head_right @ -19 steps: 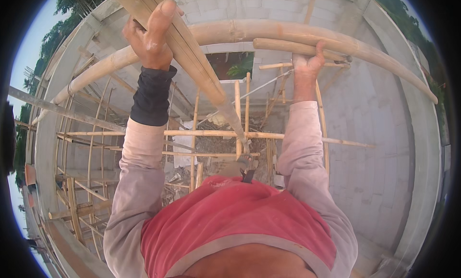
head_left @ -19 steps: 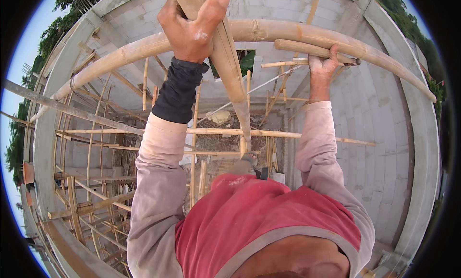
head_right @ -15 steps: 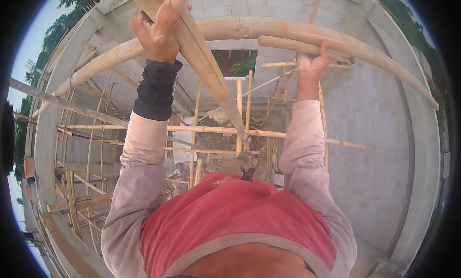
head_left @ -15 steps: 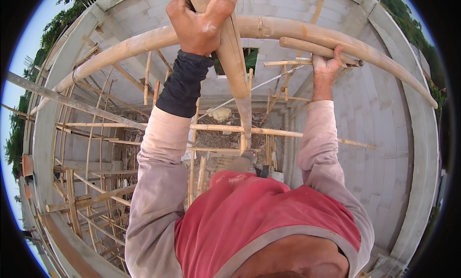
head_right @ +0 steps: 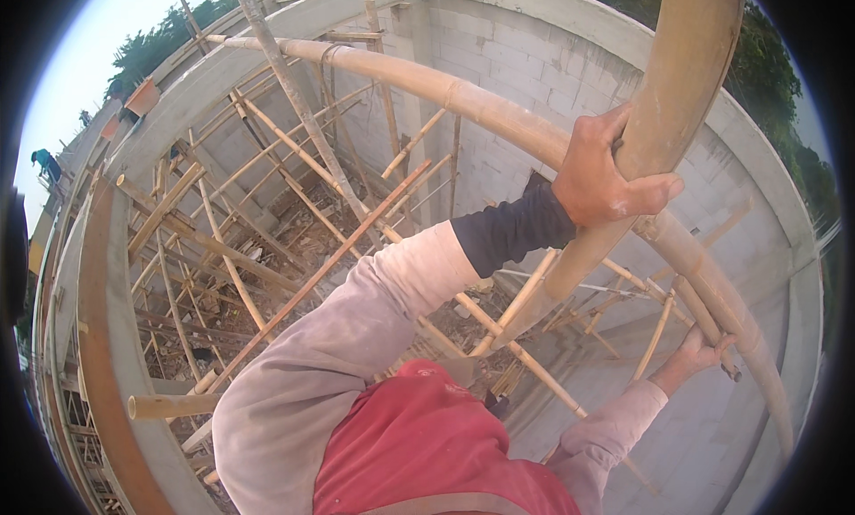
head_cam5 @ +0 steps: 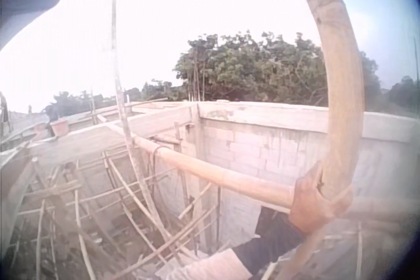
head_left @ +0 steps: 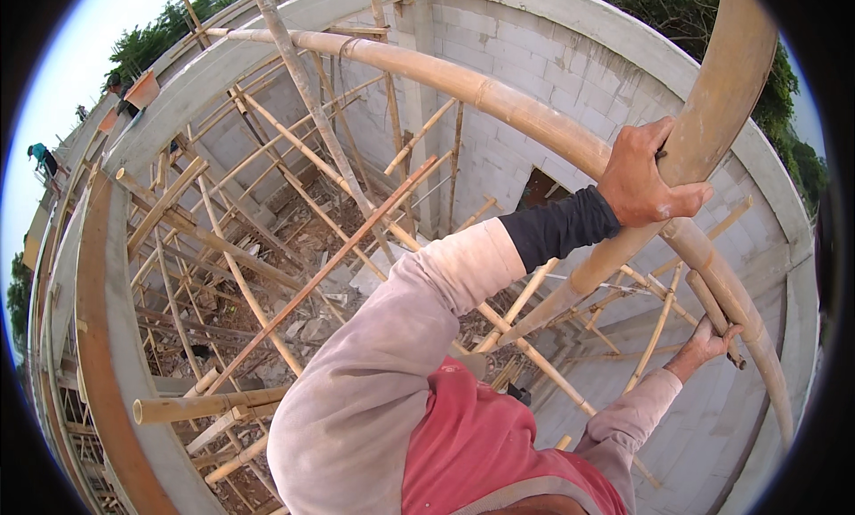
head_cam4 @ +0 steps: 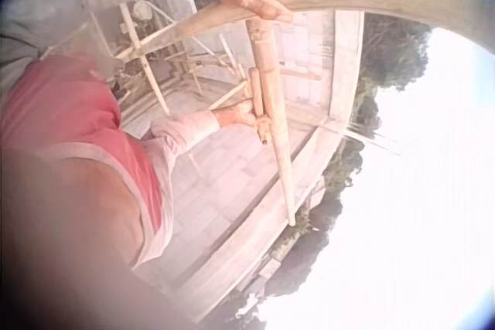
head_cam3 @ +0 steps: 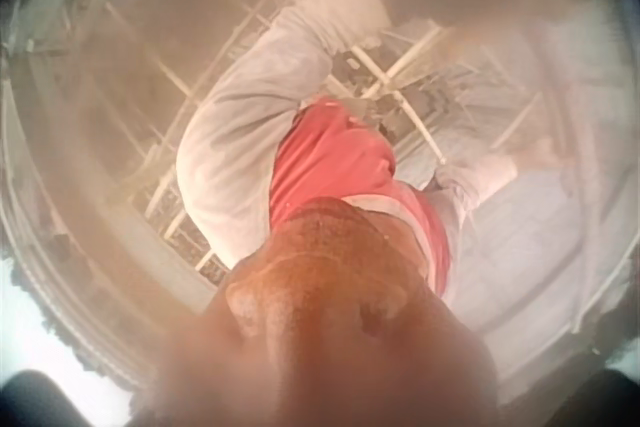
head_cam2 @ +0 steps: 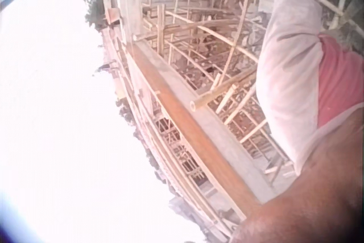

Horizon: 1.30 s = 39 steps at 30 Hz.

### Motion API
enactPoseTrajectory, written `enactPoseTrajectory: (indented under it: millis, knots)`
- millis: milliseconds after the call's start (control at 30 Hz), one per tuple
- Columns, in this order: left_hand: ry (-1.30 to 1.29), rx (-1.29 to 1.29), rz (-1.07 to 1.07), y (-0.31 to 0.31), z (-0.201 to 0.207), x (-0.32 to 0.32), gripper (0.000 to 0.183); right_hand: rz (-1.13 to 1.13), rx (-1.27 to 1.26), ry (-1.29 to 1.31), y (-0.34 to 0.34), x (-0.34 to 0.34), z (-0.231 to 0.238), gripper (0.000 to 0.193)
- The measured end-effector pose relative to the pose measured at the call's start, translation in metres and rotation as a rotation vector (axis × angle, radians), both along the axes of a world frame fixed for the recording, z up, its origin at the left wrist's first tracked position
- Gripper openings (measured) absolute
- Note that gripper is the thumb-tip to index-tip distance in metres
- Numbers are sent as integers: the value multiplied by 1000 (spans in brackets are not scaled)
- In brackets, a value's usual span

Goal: The person assembles bamboo scaffolding by positioning long bamboo poles and securing them with wire ties. They retrieve tools from a bucket, position poles against the structure, and use pliers to twist wire ties around the joints.

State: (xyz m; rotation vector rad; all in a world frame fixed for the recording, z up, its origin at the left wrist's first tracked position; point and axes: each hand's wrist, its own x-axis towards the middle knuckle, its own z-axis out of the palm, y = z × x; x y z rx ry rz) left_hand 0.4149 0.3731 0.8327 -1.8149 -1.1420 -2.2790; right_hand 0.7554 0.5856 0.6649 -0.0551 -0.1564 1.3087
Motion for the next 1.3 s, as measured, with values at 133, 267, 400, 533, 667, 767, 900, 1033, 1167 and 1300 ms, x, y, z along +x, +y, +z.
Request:
enactPoseTrajectory:
  millis: [133,267,400,533,667,767,900,1033,1167,1300]
  knots:
    - [17,32,0,-2,1,1,50,130,-49,9,19,53,-16,54]
    - [46,-27,-48,-5,2,-2,52,81,-23,-83,47,104,-49,53]
    - [49,44,-79,-4,4,-2,55,33,-60,-215,40,125,-60,50]
    - [55,11,-133,-2,4,-2,52,74,12,-205,0,119,-50,43]
    - [238,113,139,-2,-6,-15,41,-123,-170,-486,-54,41,-22,39]
    - [-117,-72,-94,-10,-4,-3,42,-238,-140,-678,-99,18,-14,42]
    - [-78,-80,-184,-7,0,-6,49,-160,-142,-816,-147,12,1,39]
    - [-39,-24,-194,4,2,-7,50,-87,-140,-960,-185,-7,10,37]
    - [-55,10,-209,11,-3,-12,48,35,-35,-1204,-219,-55,9,39]
    - [34,-32,-115,5,0,-19,47,160,67,-1374,-232,-101,1,53]
